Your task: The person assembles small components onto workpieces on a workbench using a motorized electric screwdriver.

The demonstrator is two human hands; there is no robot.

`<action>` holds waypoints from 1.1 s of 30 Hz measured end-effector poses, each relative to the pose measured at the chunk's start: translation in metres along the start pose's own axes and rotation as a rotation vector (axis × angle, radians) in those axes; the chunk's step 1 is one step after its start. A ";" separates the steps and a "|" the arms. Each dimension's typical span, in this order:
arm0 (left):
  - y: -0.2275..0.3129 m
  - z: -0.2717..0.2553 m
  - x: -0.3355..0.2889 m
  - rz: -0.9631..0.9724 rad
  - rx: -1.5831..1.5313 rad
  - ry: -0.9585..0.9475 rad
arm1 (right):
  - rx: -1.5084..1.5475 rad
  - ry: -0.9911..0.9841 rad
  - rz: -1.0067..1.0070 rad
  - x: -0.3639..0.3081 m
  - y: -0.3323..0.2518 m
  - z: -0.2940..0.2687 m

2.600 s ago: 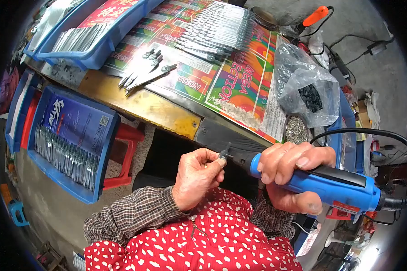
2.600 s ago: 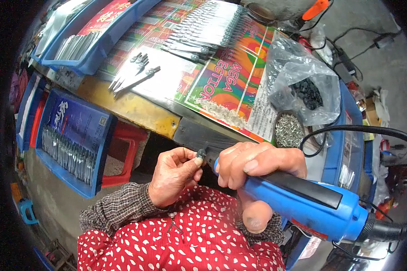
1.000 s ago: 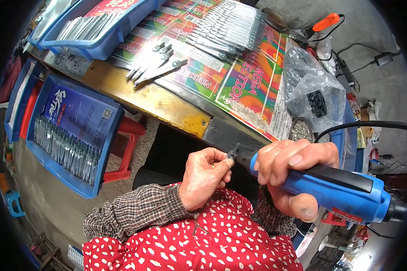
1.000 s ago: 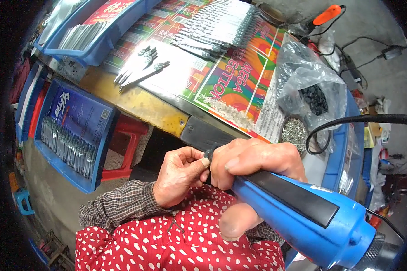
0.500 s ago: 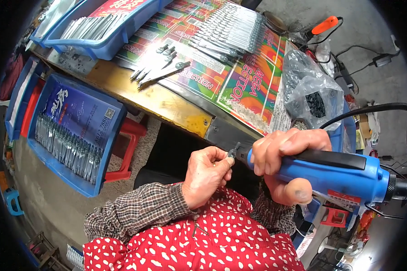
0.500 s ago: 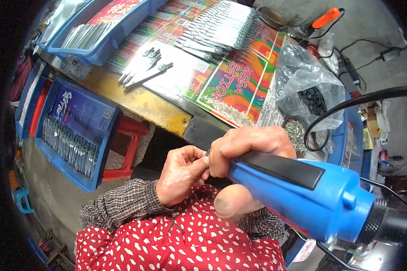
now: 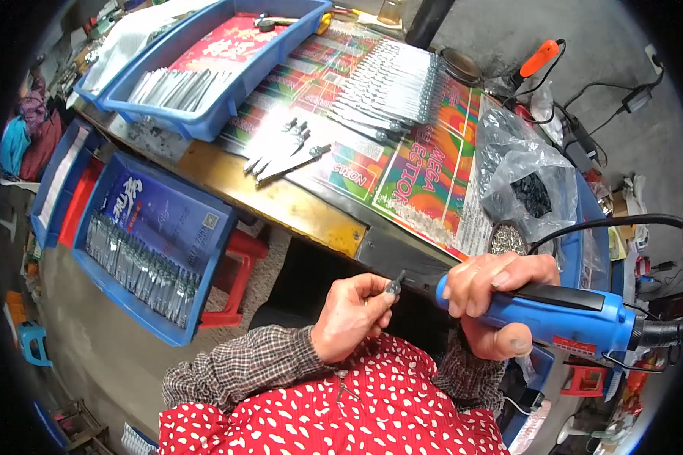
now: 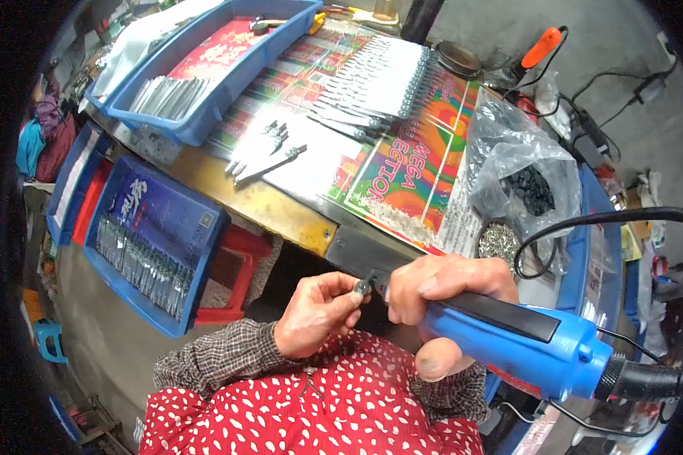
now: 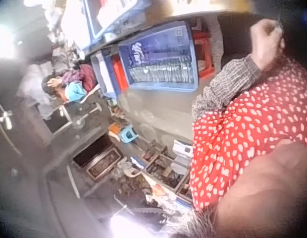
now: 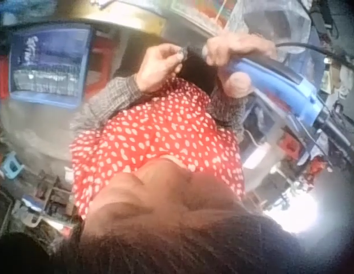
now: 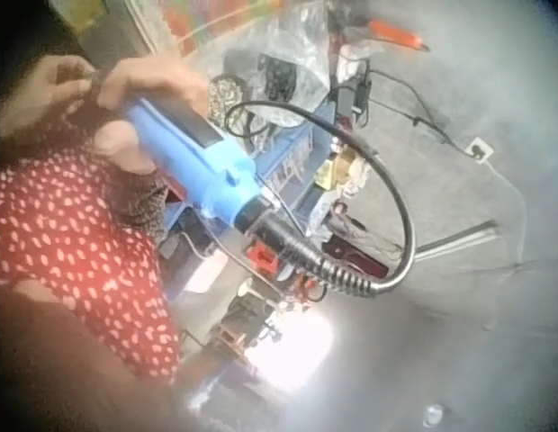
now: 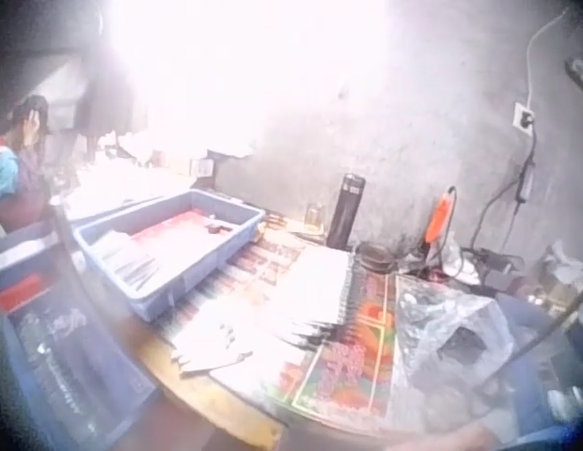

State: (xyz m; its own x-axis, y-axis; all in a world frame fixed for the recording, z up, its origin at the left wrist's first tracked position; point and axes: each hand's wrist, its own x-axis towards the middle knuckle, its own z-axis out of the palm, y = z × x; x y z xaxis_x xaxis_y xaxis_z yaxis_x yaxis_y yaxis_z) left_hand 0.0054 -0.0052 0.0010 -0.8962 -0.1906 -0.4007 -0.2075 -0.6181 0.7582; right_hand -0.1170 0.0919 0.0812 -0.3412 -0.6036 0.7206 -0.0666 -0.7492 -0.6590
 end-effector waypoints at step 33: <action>0.144 -0.101 0.077 0.686 1.814 0.750 | -0.174 0.475 0.083 -0.022 -0.007 -0.005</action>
State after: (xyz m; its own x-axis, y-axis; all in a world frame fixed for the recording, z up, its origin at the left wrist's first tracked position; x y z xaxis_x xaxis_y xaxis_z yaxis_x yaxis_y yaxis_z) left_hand -0.0543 -0.1862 0.0275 -0.7791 -0.5037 0.3732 -0.4682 0.8634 0.1879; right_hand -0.1141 0.1122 0.0689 -0.7380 -0.4381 0.5132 -0.1624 -0.6228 -0.7653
